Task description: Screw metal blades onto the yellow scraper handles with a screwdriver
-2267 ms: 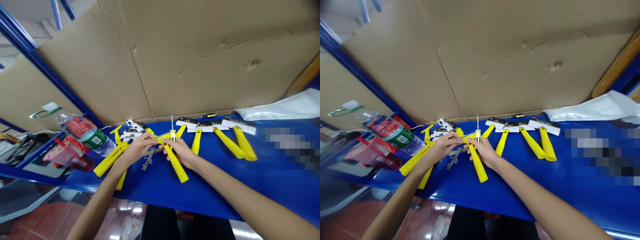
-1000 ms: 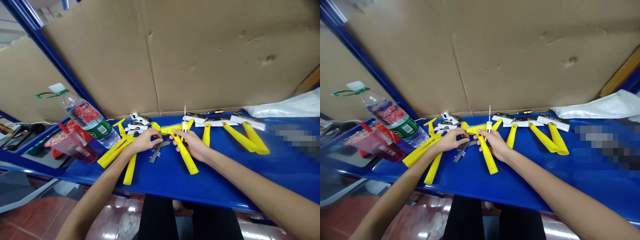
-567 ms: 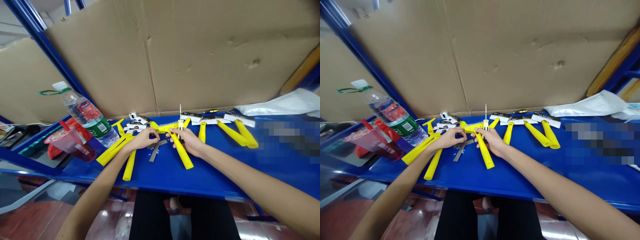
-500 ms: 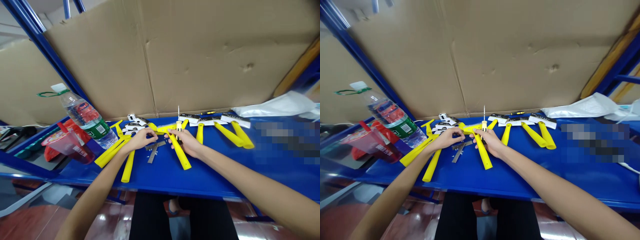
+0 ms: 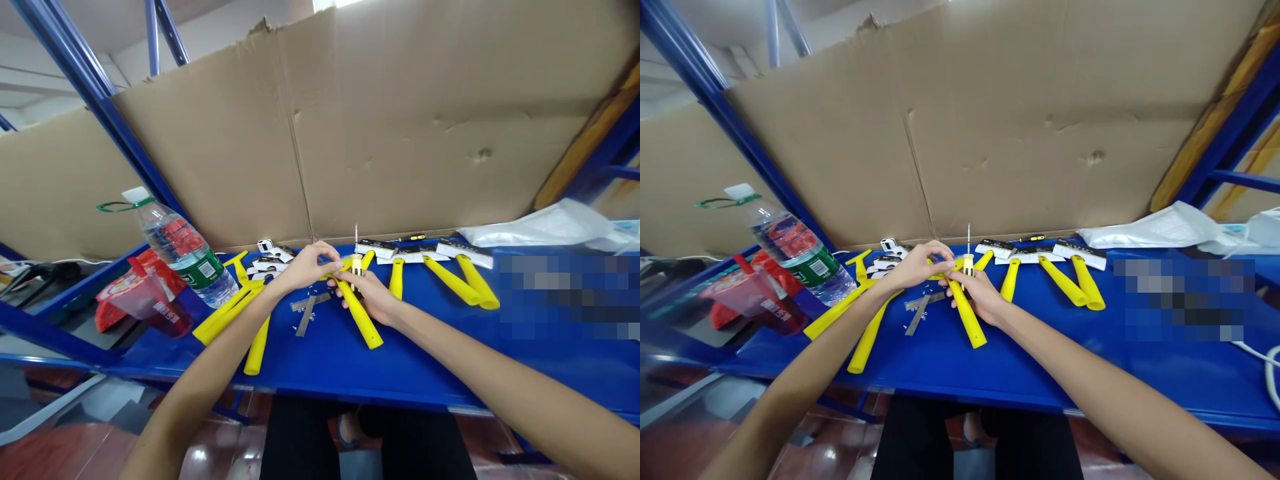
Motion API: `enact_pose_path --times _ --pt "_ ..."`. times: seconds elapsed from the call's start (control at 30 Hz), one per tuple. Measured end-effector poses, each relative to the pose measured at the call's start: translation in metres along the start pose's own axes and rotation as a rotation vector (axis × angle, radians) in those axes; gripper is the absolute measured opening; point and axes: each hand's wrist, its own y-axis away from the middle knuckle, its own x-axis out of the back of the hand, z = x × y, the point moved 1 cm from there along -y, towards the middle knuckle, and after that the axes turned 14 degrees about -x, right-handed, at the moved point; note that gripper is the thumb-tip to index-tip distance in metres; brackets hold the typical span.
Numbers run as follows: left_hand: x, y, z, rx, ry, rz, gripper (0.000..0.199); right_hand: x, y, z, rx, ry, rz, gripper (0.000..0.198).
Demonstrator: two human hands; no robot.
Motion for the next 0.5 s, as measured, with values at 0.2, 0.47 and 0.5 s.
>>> enact_pose_path --times 0.2,0.47,0.5 --pt "-0.006 -0.014 -0.013 0.094 0.134 -0.05 0.019 0.003 -0.003 -0.001 -0.013 -0.001 -0.009 0.031" --pt "-0.005 -0.009 -0.024 0.145 0.222 0.037 0.035 0.004 -0.004 0.0 -0.019 0.009 -0.003 0.027" --pt "-0.001 -0.006 -0.025 0.138 0.224 0.068 0.037 0.004 -0.003 0.0 -0.014 0.003 0.002 0.026"
